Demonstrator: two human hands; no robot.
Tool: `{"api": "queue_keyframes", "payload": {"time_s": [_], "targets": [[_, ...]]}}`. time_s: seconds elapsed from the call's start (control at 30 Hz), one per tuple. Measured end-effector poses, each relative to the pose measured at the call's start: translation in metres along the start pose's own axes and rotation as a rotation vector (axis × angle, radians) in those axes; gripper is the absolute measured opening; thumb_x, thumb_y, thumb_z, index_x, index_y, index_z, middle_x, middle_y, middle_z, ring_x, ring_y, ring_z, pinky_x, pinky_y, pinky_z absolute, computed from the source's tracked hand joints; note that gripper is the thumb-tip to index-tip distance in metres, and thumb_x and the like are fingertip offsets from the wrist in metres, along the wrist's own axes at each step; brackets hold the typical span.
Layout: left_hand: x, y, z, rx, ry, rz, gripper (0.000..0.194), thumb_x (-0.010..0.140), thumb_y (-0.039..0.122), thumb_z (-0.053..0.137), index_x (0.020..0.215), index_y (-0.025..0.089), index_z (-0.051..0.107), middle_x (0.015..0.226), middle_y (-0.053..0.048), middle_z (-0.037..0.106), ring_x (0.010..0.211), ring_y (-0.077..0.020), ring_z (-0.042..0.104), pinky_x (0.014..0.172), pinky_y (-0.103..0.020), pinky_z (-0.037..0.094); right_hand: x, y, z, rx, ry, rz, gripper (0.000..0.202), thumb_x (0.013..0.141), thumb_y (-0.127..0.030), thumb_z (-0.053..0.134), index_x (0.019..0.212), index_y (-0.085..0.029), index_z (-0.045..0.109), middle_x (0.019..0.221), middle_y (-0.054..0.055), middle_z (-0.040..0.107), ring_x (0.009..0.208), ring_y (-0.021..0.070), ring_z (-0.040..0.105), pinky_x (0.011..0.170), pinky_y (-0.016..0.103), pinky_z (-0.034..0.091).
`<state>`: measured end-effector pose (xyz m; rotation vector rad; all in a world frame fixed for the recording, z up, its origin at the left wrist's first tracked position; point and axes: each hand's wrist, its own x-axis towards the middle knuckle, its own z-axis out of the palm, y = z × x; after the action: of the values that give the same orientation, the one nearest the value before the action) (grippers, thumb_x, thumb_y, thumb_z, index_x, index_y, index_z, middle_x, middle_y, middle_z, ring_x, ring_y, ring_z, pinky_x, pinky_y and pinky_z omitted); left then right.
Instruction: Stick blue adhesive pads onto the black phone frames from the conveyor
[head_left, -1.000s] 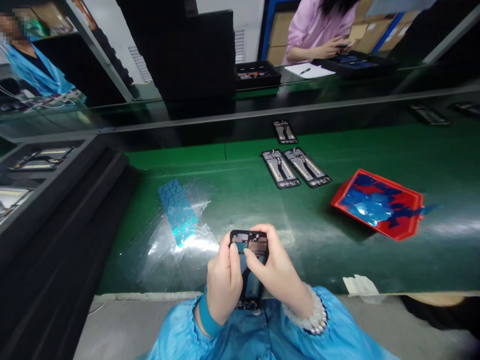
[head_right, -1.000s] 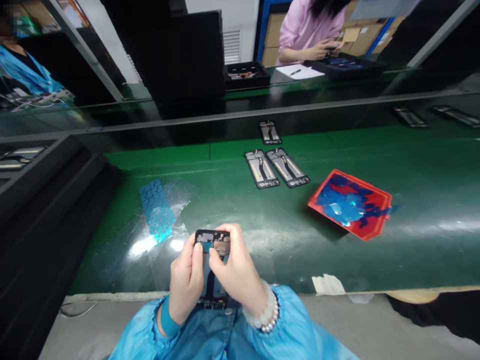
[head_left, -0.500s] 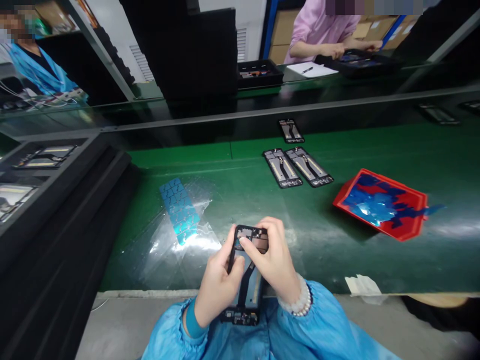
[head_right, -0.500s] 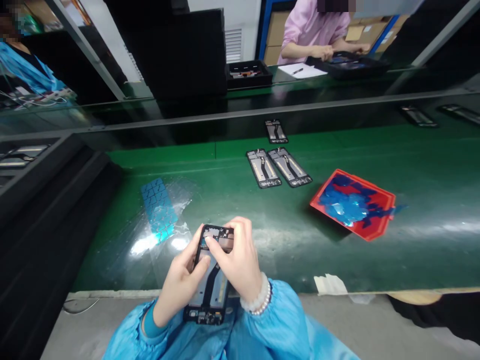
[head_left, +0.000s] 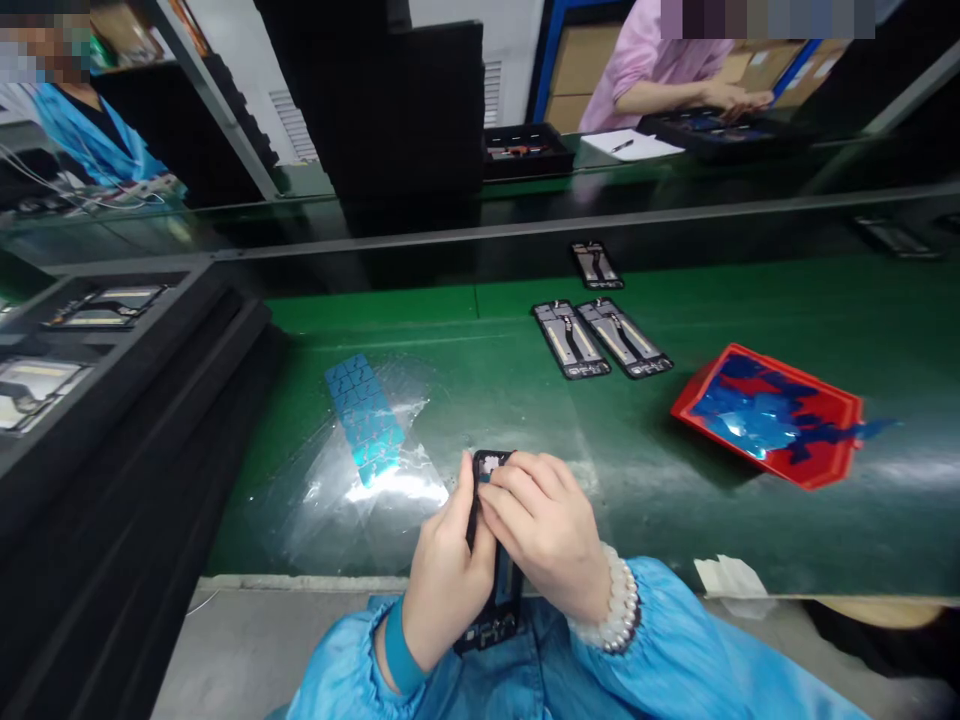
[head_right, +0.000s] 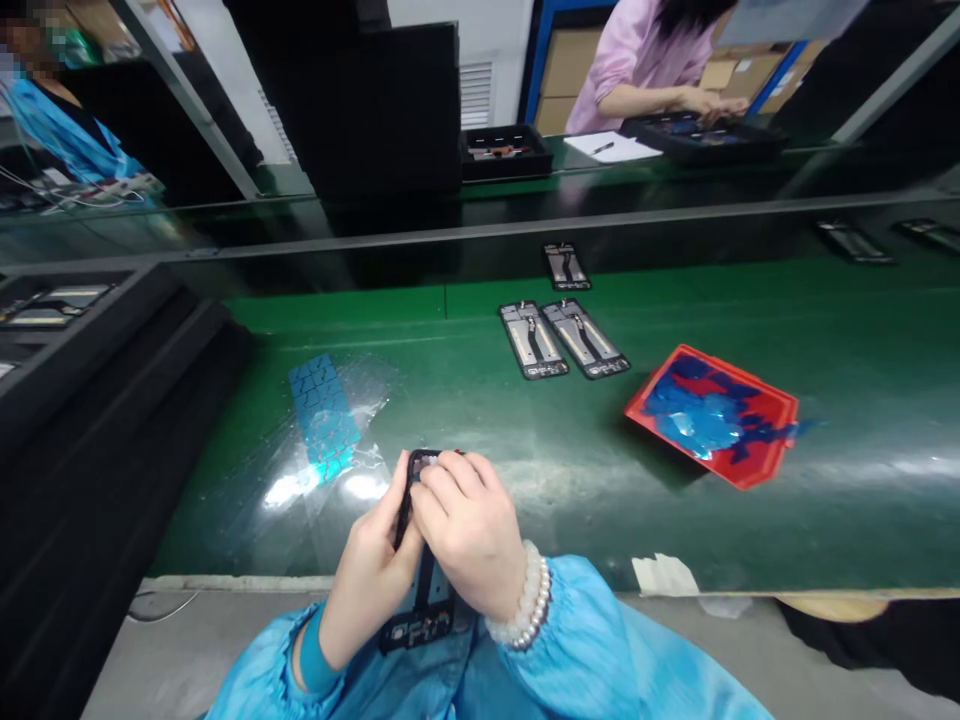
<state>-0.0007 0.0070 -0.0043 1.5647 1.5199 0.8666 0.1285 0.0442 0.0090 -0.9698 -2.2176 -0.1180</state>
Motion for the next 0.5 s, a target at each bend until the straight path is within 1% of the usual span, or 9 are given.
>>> {"api": "queue_keyframes", "payload": {"time_s": [0.1,0.23,0.3,0.37,0.4,0.43,0.47,0.5], "targets": [[-0.001,0.000,0.000,-0.002,0.002,0.008,0.055,0.088,0.021,0.040,0.141,0.015,0.027,0.131,-0.010,0.055,0.110,-0.0199,0.059,0.091,-0.030,0.047,-0.001,0.002,0.004,0.055,0.046,0.038,0.015,0.087,-0.014,0.049,0.076,-0.014,0.060,0.078,0.006,0.062,0.086,0.0201,0.051,0.078,0.035,0.041],[0.000,0.000,0.004,-0.141,0.053,-0.058,0.052,0.088,0.023,0.045,0.138,0.022,0.035,0.131,-0.005,0.055,0.114,-0.0179,0.057,0.094,-0.027,0.046,-0.003,-0.006,0.010,0.117,0.077,0.247,0.008,0.083,-0.013,0.050,0.078,-0.016,0.056,0.086,0.007,0.059,0.093,0.0219,0.048,0.081,0.037,0.041],[0.001,0.000,0.007,-0.228,0.076,-0.097,0.052,0.087,0.023,0.047,0.138,0.022,0.036,0.127,-0.003,0.059,0.117,-0.0176,0.055,0.095,-0.027,0.046,-0.004,-0.013,0.013,0.099,0.093,0.343,0.008,0.083,-0.012,0.048,0.080,-0.017,0.054,0.088,0.008,0.056,0.095,0.0229,0.046,0.081,0.038,0.042],[0.004,0.000,0.008,-0.300,0.107,-0.131,0.053,0.085,0.023,0.049,0.137,0.021,0.038,0.125,-0.004,0.061,0.118,-0.0184,0.053,0.097,-0.028,0.044,-0.008,-0.013,0.010,0.050,0.126,0.393,0.008,0.082,-0.012,0.046,0.080,-0.018,0.052,0.087,0.008,0.054,0.093,0.0230,0.046,0.081,0.040,0.041],[0.005,-0.001,0.008,-0.335,0.130,-0.141,0.054,0.084,0.024,0.051,0.137,0.020,0.038,0.126,-0.004,0.060,0.119,-0.0191,0.052,0.099,-0.029,0.043,-0.010,-0.008,0.005,0.006,0.146,0.400,0.008,0.082,-0.012,0.046,0.079,-0.018,0.051,0.086,0.008,0.054,0.091,0.0231,0.047,0.080,0.042,0.041],[0.007,-0.002,0.006,-0.369,0.158,-0.148,0.056,0.083,0.024,0.052,0.137,0.019,0.038,0.128,-0.005,0.058,0.120,-0.0197,0.051,0.100,-0.029,0.042,-0.014,0.002,-0.004,-0.057,0.171,0.399,0.008,0.081,-0.013,0.046,0.078,-0.019,0.050,0.083,0.008,0.054,0.088,0.0232,0.048,0.080,0.043,0.040],[0.009,-0.003,0.004,-0.402,0.186,-0.153,0.058,0.082,0.025,0.053,0.137,0.018,0.038,0.131,-0.006,0.055,0.121,-0.0202,0.050,0.102,-0.030,0.041,-0.020,0.018,-0.015,-0.142,0.196,0.410,0.007,0.081,-0.014,0.046,0.077,-0.019,0.049,0.081,0.007,0.055,0.086,0.0235,0.049,0.080,0.044,0.039],[0.011,-0.005,0.002,-0.431,0.213,-0.156,0.059,0.081,0.026,0.054,0.136,0.017,0.038,0.134,-0.007,0.053,0.122,-0.0207,0.049,0.103,-0.030,0.040,-0.027,0.039,-0.030,-0.252,0.238,0.426,0.007,0.080,-0.016,0.047,0.075,-0.020,0.049,0.078,0.008,0.055,0.083,0.0239,0.051,0.078,0.044,0.038]]}}
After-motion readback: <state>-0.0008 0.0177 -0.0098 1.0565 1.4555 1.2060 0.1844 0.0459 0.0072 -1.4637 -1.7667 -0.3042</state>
